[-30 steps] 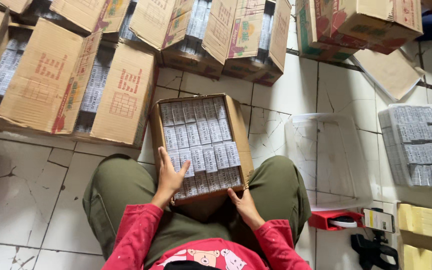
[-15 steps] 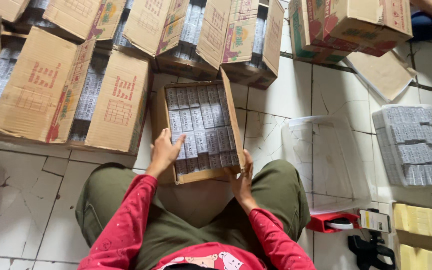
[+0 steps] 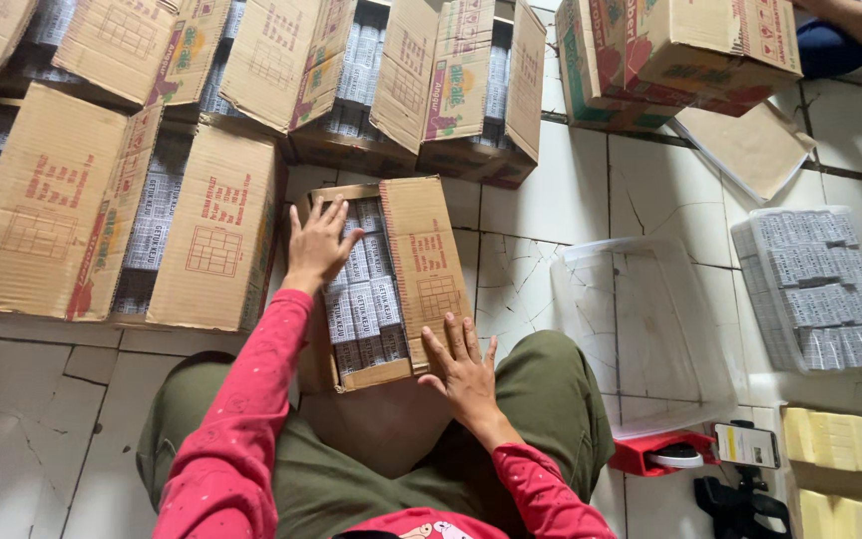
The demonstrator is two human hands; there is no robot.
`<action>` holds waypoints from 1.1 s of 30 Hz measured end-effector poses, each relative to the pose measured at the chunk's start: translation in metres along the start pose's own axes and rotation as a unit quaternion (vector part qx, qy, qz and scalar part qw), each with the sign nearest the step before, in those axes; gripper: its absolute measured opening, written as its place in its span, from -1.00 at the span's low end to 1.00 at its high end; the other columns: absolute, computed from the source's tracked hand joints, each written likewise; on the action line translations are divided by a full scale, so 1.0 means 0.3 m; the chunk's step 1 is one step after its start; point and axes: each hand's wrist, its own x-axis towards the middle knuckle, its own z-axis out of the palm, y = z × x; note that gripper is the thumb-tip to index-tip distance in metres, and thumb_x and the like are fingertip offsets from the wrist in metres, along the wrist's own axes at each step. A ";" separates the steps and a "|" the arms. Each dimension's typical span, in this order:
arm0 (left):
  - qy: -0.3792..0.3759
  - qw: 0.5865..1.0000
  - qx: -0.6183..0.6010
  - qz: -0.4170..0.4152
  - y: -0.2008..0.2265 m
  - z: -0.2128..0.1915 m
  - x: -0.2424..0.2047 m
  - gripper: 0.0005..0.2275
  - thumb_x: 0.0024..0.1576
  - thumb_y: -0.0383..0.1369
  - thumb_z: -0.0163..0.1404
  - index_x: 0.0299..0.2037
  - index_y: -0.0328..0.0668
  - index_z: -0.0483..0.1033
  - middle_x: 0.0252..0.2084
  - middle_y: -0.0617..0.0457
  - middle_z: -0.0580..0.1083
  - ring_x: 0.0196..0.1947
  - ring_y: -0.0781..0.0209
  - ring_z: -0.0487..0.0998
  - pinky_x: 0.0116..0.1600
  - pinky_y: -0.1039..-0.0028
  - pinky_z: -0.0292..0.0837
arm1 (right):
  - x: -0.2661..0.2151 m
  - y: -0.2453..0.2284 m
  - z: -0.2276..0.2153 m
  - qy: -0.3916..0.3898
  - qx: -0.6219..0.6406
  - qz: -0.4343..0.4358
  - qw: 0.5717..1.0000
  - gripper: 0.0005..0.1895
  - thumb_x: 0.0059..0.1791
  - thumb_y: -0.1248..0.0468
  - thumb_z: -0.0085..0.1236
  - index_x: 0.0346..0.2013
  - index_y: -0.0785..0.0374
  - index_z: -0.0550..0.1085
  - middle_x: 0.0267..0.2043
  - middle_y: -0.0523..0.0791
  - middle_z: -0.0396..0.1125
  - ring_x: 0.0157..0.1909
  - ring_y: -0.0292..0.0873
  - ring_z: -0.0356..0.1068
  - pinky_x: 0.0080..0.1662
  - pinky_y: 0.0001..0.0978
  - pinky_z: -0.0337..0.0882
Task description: The person sits on the floor and packs small white packets into a cardboard box. They arrange the packets in neat rows, close the box flaps, and then open another box to continue packing.
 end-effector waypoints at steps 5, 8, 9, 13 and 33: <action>0.083 0.959 -0.246 -0.110 0.007 -0.049 -0.255 -0.33 0.26 0.13 -0.28 0.51 -0.06 0.06 0.55 -0.12 0.05 0.54 -0.19 -0.02 0.51 -0.26 -0.20 | 0.127 0.048 0.042 0.061 0.004 0.007 0.998 -0.58 0.06 -0.30 -0.24 0.15 -0.45 0.36 0.26 -0.24 0.15 0.32 0.05 0.15 0.20 0.70 0.02; 0.026 0.816 -0.476 -0.328 -0.057 0.114 -0.473 -0.10 0.17 0.06 0.09 0.52 -0.28 -0.18 0.54 -0.37 -0.14 0.54 -0.35 -0.15 0.50 -0.32 -0.27 | 0.235 0.060 0.051 0.054 0.067 0.056 0.995 -0.67 0.04 -0.31 -0.08 0.01 -0.42 0.41 0.20 -0.32 0.12 0.27 0.02 0.11 0.27 0.52 0.08; -0.060 0.712 -0.543 -0.440 -0.083 0.179 -0.553 0.10 0.10 0.17 0.14 0.53 -0.39 -0.39 0.57 -0.45 -0.32 0.57 -0.40 -0.33 0.50 -0.37 -0.44 | 0.262 0.058 0.055 0.042 0.106 0.093 0.989 -0.56 0.03 -0.39 -0.14 0.09 -0.39 0.36 0.35 -0.31 0.03 0.35 0.04 0.01 0.32 0.37 0.08; -0.147 0.657 -0.587 -0.450 -0.141 0.084 -0.598 0.16 0.00 0.40 0.06 0.58 -0.19 -0.33 0.58 -0.37 -0.24 0.59 -0.31 -0.30 0.39 -0.45 -0.54 | 0.243 0.046 -0.059 0.009 0.185 0.168 0.968 -0.32 -0.06 -0.39 0.08 0.29 -0.38 0.25 0.52 0.01 -0.18 0.49 0.37 -0.14 0.31 0.43 0.11; -0.189 0.982 0.016 0.009 0.719 -0.111 -0.594 0.05 -0.09 0.39 0.05 0.57 0.34 -0.23 0.63 -0.09 -0.36 0.48 -0.70 -0.47 0.19 -0.80 -0.44 | 0.211 0.242 -0.240 -0.141 0.510 0.245 0.813 0.05 -0.15 -0.12 0.40 0.47 -0.16 -0.03 0.39 0.27 0.18 0.43 0.40 0.11 0.39 0.25 0.09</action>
